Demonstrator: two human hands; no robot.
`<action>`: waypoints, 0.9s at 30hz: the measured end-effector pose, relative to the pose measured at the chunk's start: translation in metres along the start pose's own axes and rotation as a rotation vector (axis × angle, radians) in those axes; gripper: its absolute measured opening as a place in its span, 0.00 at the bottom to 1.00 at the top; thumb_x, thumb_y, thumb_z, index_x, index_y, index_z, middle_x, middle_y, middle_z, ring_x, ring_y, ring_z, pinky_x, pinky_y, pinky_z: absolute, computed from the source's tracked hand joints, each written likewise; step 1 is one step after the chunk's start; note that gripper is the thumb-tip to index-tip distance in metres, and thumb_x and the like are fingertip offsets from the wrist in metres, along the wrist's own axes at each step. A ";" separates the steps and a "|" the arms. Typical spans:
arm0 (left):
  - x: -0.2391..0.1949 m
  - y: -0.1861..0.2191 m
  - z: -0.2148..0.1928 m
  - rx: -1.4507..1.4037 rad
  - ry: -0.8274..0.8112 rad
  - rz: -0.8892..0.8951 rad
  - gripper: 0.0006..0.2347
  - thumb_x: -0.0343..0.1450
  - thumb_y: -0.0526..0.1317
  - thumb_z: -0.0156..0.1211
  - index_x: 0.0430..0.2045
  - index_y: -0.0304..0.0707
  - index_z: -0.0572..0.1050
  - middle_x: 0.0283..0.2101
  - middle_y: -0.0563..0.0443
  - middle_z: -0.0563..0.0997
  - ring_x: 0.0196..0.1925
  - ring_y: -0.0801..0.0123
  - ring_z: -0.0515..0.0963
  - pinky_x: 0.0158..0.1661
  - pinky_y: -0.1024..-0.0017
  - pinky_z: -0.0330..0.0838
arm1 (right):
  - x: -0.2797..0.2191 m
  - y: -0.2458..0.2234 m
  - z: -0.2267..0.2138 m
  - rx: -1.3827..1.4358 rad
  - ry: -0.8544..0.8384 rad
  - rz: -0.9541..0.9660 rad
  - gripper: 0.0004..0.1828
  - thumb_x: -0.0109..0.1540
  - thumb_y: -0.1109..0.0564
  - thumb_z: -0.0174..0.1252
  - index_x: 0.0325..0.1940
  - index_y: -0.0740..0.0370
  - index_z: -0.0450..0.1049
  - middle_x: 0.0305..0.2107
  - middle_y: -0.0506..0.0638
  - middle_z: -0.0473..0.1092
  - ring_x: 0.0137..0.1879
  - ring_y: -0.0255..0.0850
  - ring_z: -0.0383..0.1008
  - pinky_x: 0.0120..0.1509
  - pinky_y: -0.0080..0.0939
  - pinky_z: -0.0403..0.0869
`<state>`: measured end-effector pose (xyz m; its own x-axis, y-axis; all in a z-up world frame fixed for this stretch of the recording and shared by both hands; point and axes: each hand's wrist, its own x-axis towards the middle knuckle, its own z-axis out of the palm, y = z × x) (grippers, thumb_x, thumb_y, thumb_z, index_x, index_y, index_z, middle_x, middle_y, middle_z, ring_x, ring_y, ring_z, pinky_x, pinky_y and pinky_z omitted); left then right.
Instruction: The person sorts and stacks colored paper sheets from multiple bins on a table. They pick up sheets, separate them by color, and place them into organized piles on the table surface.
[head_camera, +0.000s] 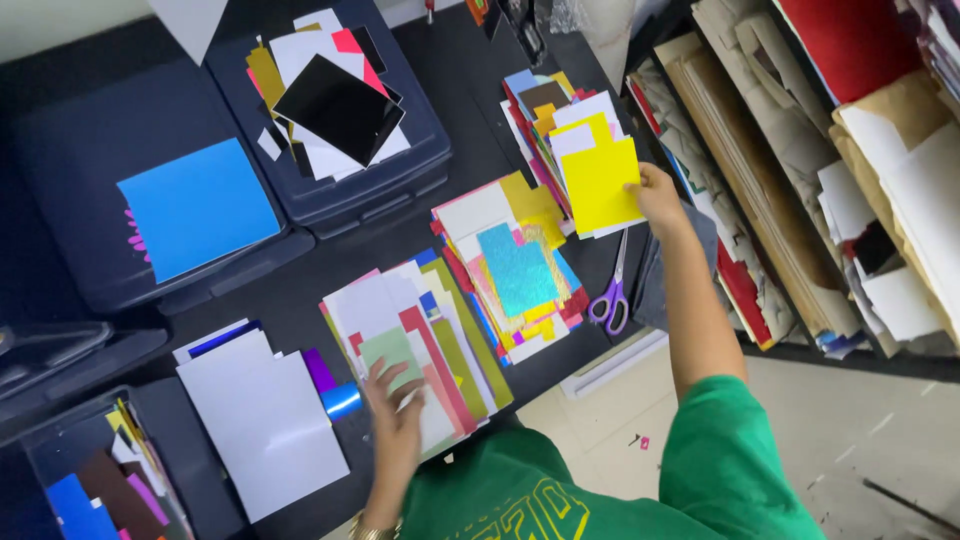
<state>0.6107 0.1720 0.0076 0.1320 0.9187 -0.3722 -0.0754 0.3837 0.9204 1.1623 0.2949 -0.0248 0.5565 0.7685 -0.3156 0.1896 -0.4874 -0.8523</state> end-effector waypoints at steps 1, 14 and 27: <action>0.002 -0.009 -0.011 -0.005 0.009 0.004 0.29 0.69 0.25 0.50 0.66 0.45 0.53 0.59 0.46 0.71 0.50 0.64 0.81 0.45 0.72 0.75 | 0.006 -0.020 0.003 -0.004 -0.008 -0.007 0.14 0.64 0.66 0.48 0.51 0.56 0.72 0.46 0.48 0.77 0.47 0.39 0.79 0.49 0.39 0.74; -0.003 -0.008 -0.034 0.021 0.376 -0.061 0.26 0.71 0.30 0.50 0.64 0.50 0.54 0.59 0.43 0.70 0.48 0.61 0.81 0.43 0.65 0.73 | 0.085 0.032 0.020 -0.659 0.153 -0.193 0.27 0.59 0.62 0.56 0.63 0.50 0.71 0.46 0.56 0.67 0.53 0.56 0.71 0.56 0.56 0.69; 0.006 -0.029 -0.054 -0.123 0.288 0.086 0.29 0.71 0.37 0.59 0.66 0.48 0.52 0.60 0.48 0.69 0.47 0.67 0.77 0.49 0.71 0.74 | -0.014 -0.008 0.041 -0.385 0.080 -0.648 0.25 0.71 0.66 0.64 0.69 0.60 0.62 0.60 0.59 0.63 0.58 0.53 0.66 0.51 0.52 0.69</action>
<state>0.5601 0.1719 -0.0280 -0.1638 0.9303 -0.3283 -0.1956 0.2956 0.9351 1.1195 0.3049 -0.0312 0.2922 0.9251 0.2424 0.7595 -0.0705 -0.6466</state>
